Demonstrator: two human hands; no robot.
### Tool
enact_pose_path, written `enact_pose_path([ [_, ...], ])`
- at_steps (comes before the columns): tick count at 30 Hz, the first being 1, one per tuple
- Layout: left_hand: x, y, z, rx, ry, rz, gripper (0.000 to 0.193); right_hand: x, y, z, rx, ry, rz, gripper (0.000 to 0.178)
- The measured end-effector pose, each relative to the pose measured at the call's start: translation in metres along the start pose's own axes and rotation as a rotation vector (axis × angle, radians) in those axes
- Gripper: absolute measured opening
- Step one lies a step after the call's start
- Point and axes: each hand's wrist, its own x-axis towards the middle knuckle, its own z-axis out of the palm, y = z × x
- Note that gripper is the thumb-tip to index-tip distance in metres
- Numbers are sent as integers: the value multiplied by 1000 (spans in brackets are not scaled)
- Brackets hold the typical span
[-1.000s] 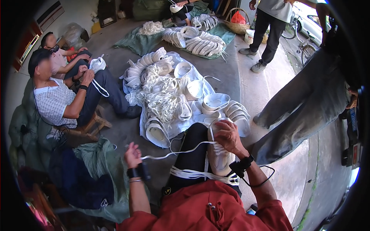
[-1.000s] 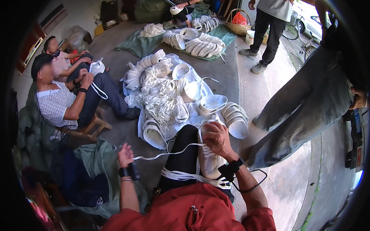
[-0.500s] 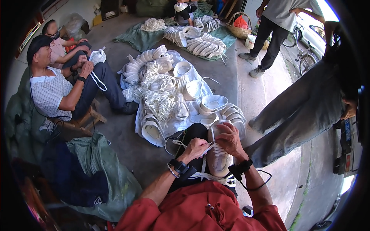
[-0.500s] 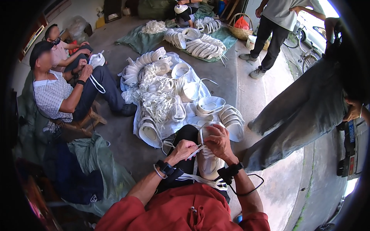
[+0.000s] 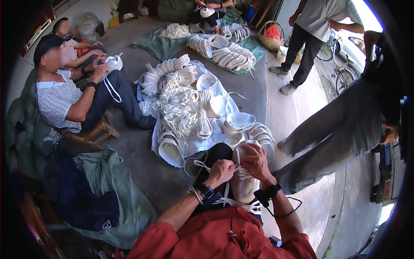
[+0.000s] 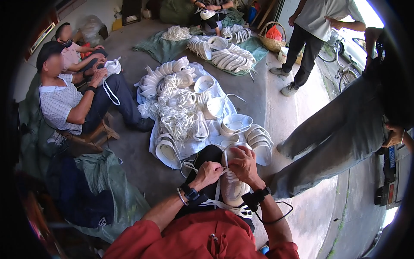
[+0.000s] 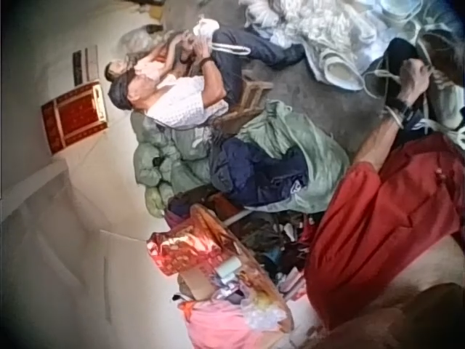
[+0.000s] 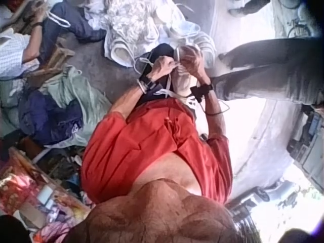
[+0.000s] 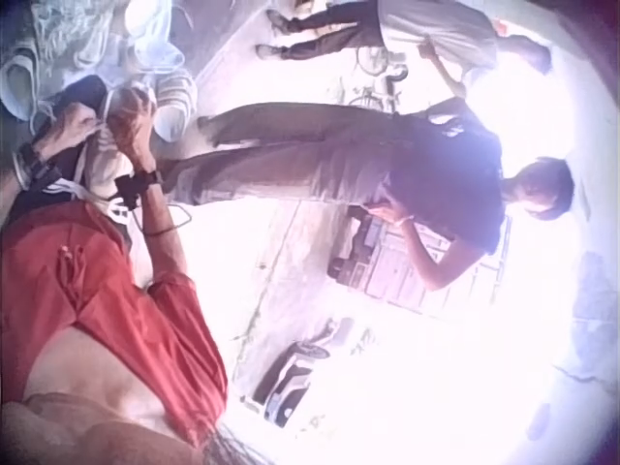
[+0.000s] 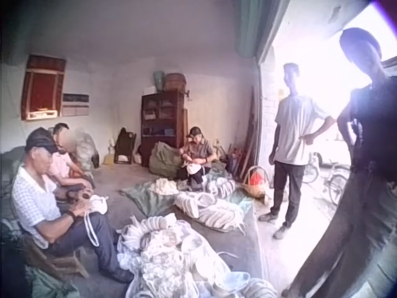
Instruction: The recorder is lacing a white sneaker while sitting in a workshop with other workers.
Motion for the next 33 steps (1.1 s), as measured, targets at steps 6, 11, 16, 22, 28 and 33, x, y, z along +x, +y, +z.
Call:
enact_pose_path([
  [6,-7,16,0,263,24,31,17,-5,1,4,-39,8,-18,13],
  [11,-1,4,13,118,10,-54,19,-4,-6,0,-46,16,-43,16],
  [16,10,15,19,77,-26,-110,21,-10,1,-3,-33,39,-10,18],
  [22,1,2,-9,15,-86,-70,19,-3,-2,7,16,40,-56,18],
  [28,11,9,9,67,17,56,15,-5,5,5,-44,41,-28,19],
  [33,-2,17,1,8,138,180,18,-8,0,4,-24,38,-31,17],
])
